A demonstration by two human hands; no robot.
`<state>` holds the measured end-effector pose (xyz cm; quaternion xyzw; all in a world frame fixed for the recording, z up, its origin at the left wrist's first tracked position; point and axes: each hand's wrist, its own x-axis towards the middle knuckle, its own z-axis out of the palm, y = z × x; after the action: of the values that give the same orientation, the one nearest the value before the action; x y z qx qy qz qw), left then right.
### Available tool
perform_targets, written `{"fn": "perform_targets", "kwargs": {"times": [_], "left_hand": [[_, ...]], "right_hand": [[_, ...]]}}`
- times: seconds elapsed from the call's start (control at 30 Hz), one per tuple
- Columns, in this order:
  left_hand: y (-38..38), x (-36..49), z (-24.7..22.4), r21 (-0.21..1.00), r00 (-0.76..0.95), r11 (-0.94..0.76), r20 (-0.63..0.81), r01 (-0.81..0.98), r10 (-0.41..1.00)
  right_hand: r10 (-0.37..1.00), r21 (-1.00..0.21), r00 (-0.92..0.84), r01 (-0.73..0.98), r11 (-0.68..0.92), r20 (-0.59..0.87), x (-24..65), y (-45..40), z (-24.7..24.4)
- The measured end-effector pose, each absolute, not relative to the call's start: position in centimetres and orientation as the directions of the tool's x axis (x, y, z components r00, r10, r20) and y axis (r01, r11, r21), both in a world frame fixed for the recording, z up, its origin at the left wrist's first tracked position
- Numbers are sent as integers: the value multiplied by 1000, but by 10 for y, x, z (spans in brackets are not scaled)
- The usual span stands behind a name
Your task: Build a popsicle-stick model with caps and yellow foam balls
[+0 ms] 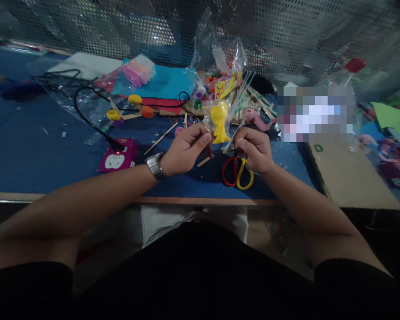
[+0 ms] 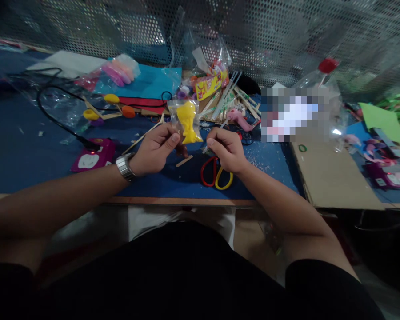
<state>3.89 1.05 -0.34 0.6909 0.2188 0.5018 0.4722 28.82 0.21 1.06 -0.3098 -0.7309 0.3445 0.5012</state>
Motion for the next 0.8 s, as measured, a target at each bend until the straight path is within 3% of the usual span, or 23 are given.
{"fn": "perform_targets", "kwargs": {"times": [0.13, 0.3, 0.5, 0.8], "left_hand": [[8, 40, -4, 861, 439, -477, 502, -175, 746], [6, 40, -4, 849, 468, -508, 512, -148, 720], [5, 39, -3, 850, 482, -509, 506, -138, 715], [5, 38, -2, 845, 492, -523, 502, -107, 711]], "right_hand": [[813, -855, -369, 86, 511, 449, 286, 4, 9], [791, -833, -382, 88, 546, 478, 285, 1, 12], [802, -878, -405, -3, 479, 439, 284, 3, 10], [801, -882, -441, 44, 469, 404, 283, 0, 13]]}}
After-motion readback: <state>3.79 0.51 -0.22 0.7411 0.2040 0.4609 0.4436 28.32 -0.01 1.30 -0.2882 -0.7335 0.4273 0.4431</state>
